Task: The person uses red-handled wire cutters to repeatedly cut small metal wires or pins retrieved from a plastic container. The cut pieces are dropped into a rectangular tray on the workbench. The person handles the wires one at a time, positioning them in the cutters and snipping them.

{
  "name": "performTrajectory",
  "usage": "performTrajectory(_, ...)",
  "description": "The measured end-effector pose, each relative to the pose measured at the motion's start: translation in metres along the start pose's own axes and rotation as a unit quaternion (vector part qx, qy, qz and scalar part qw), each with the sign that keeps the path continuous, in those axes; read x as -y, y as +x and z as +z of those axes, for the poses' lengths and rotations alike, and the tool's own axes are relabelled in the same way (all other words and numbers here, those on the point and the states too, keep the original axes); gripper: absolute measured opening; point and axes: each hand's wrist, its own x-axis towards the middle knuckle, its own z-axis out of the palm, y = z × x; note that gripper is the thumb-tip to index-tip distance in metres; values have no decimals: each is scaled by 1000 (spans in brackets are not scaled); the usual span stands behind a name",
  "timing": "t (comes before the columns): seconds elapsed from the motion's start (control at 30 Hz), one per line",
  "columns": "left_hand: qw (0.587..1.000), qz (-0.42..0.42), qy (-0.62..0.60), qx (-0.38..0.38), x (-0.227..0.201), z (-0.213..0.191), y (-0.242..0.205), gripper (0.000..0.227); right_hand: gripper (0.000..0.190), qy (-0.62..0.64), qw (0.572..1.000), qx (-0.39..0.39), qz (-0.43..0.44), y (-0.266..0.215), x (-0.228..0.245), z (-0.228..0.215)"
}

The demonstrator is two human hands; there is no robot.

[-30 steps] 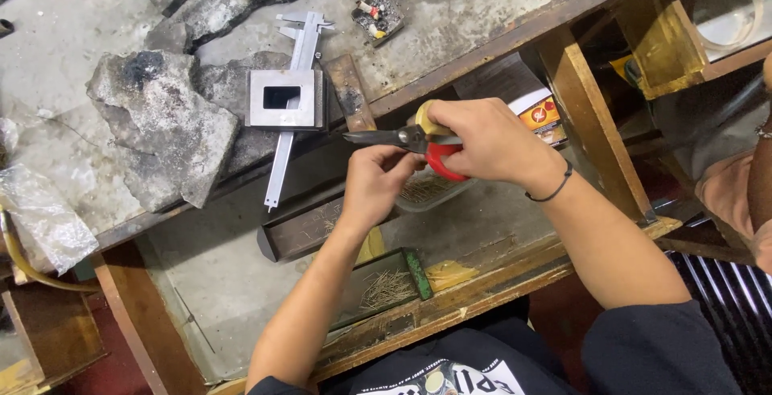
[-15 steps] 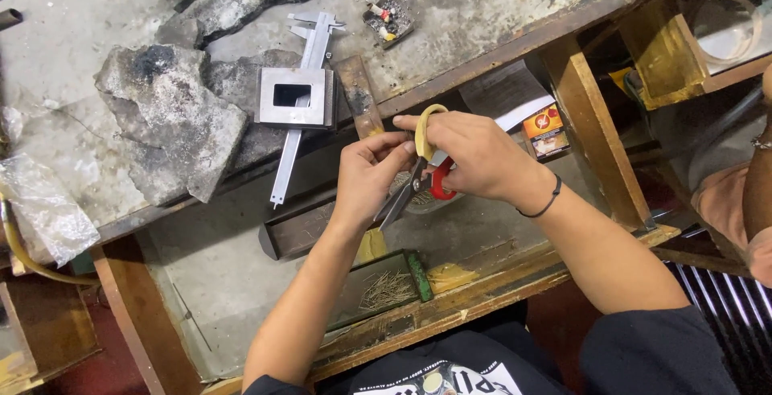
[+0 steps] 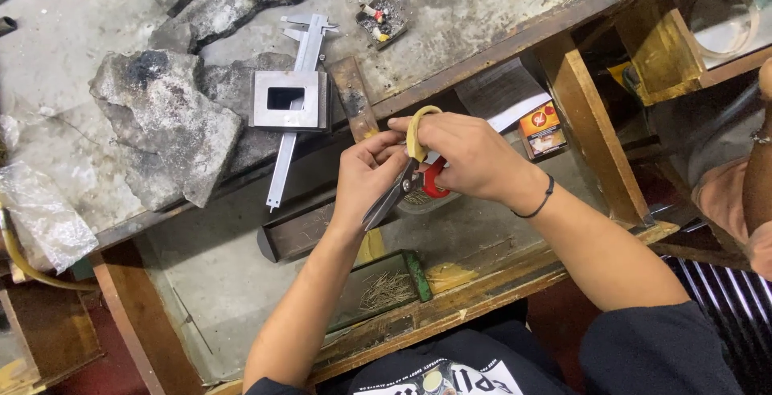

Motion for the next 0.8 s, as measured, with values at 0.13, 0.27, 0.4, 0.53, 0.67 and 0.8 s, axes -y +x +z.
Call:
performTrajectory(0.13,1000,-5,-19,1,-5,3,-4,31,46,-24,1000,15,11,-3,-5,4)
performTrajectory(0.27,1000,-19,-24,-2,0,-1,-3,25,32,-11,1000,-18,-7,1,0,2)
performTrajectory(0.4,999,-28,-32,-8,13,-6,3,23,26,0,1000,-24,-2,4,3,-2)
performTrajectory(0.53,999,-28,-32,-20,2,-4,-1,23,24,-2,1000,-29,-10,-4,-7,2)
performTrajectory(0.67,999,-30,-30,-12,-9,2,-5,24,28,-13,1000,-14,0,-6,-8,2)
performTrajectory(0.8,999,-27,-25,-17,-7,0,-4,25,26,-13,1000,-16,1,-4,-6,2)
